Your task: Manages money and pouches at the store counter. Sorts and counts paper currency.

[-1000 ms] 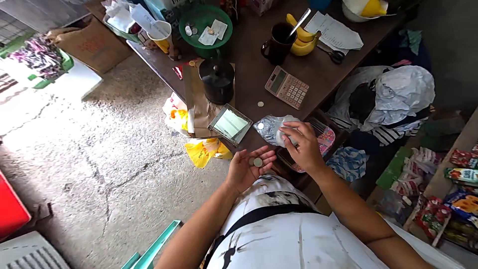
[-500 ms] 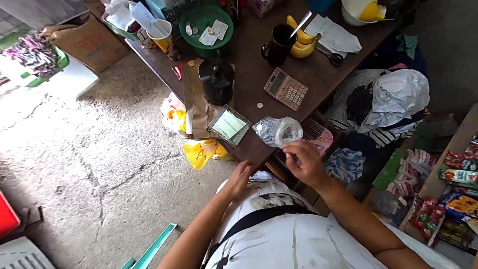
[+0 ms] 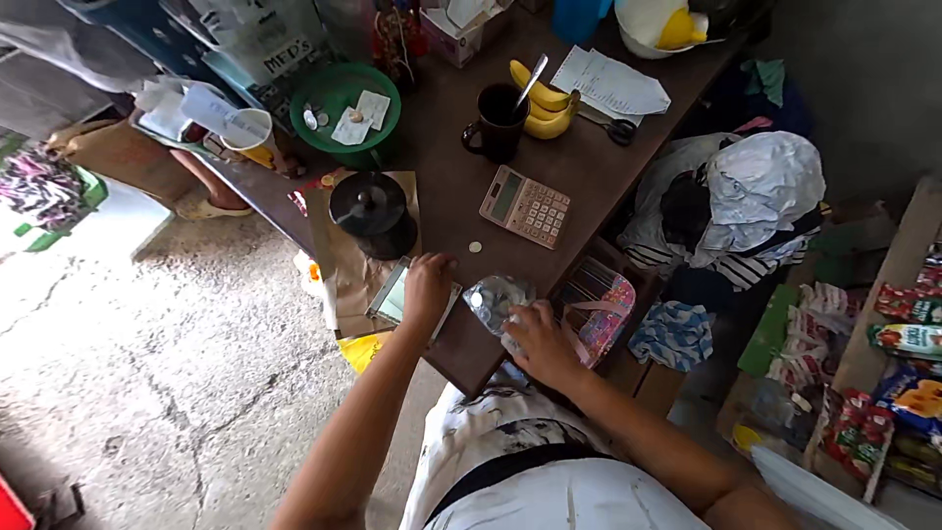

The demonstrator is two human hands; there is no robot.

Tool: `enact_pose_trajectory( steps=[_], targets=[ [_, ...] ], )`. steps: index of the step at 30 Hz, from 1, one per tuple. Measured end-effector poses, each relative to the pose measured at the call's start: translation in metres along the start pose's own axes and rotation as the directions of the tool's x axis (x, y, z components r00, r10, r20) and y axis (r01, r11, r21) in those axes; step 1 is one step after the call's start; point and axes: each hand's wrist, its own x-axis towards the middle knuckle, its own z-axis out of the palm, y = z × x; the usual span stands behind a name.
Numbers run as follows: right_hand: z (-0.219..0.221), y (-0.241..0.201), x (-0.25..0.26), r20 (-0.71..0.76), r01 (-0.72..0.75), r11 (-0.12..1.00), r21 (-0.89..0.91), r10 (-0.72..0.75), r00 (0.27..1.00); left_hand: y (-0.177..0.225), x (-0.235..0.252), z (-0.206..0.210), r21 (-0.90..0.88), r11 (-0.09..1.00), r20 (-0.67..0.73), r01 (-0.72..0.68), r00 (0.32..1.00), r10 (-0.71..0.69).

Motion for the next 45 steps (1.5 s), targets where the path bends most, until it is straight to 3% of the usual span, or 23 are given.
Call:
enact_pose_trajectory(
  steps=[5,8,10,12,14,16,18,20,22,25,27,28,30,32,35,38,40,42,44,45],
  targets=[
    [0.021,0.013,0.003,-0.102,0.108,0.994,-0.034,-0.111,0.989,-0.008,0.061,0.024,0.331,0.943,0.037,-0.031,0.999,0.020],
    [0.017,0.037,-0.005,-0.104,0.244,0.947,0.212,-0.226,0.969,-0.012,0.067,0.037,0.425,0.904,0.120,-0.056,0.993,0.005],
    [0.010,0.059,-0.017,-0.302,0.302,0.876,0.377,-0.192,0.934,-0.016,0.065,0.041,0.377,0.924,0.140,-0.069,0.990,0.018],
    [0.007,0.084,-0.034,-0.532,0.180,0.936,0.302,0.009,0.847,-0.023,0.063,0.043,0.274,0.957,0.122,-0.097,0.990,0.066],
    [0.009,0.112,-0.048,-0.587,-0.116,0.981,0.157,0.187,0.787,-0.026,0.056,0.042,0.207,0.968,0.065,-0.142,0.989,0.131],
    [0.022,0.133,-0.051,-0.407,-0.360,0.932,0.052,0.349,0.844,-0.019,0.041,0.038,0.138,0.974,-0.011,-0.179,0.983,0.182],
    [0.046,0.143,-0.044,-0.139,-0.445,0.894,-0.046,0.435,0.889,-0.004,0.015,0.037,0.034,0.977,0.039,-0.209,0.977,0.208],
    [0.064,0.142,-0.024,0.052,-0.418,0.898,-0.135,0.428,0.902,0.016,-0.019,0.044,-0.094,0.966,0.239,-0.242,0.936,0.258],
    [0.071,0.141,0.001,0.142,-0.376,0.910,-0.172,0.401,0.905,0.032,-0.043,0.056,-0.171,0.939,0.431,-0.297,0.835,0.343],
    [0.076,0.144,0.017,0.238,-0.365,0.906,-0.213,0.411,0.880,0.039,-0.048,0.067,-0.117,0.893,0.542,-0.435,0.726,0.425],
    [0.061,0.143,0.013,0.265,-0.382,0.917,-0.110,0.398,0.878,0.047,-0.040,0.058,-0.068,0.886,0.620,-0.459,0.676,0.398],
    [0.054,0.142,0.007,0.203,-0.380,0.925,-0.022,0.376,0.904,0.050,-0.039,0.053,-0.039,0.885,0.612,-0.465,0.689,0.389],
    [0.043,0.136,-0.010,-0.068,-0.327,0.934,0.146,0.340,0.938,0.048,-0.044,0.048,0.081,0.850,0.471,-0.521,0.771,0.428],
    [0.034,0.123,-0.025,-0.251,-0.247,0.932,0.265,0.314,0.916,0.037,-0.050,0.054,0.220,0.804,0.308,-0.553,0.821,0.481],
    [0.019,0.087,-0.035,-0.228,-0.135,0.806,0.577,0.317,0.921,0.025,-0.049,0.072,0.257,0.823,0.291,-0.507,0.853,0.434],
    [-0.008,0.032,-0.037,-0.188,0.034,0.516,0.856,0.249,0.950,0.021,-0.044,0.089,0.036,0.904,0.207,-0.427,0.888,0.411],
    [-0.031,0.002,-0.039,-0.319,0.229,0.502,0.834,0.100,0.942,0.021,-0.044,0.097,-0.257,0.911,0.108,-0.322,0.928,0.358],
    [-0.051,-0.014,-0.039,-0.433,0.410,0.490,0.769,-0.072,0.899,0.029,-0.053,0.088,-0.594,0.789,0.037,-0.159,0.974,0.223],
    [-0.057,-0.015,-0.038,-0.531,0.467,0.507,0.724,-0.022,0.847,0.049,-0.062,0.064,-0.827,0.562,0.063,0.026,0.997,0.047],
    [-0.053,-0.010,-0.036,-0.557,0.439,0.548,0.712,0.060,0.829,0.062,-0.063,0.051,-0.861,0.507,0.045,0.048,0.999,-0.019]
  ],
)
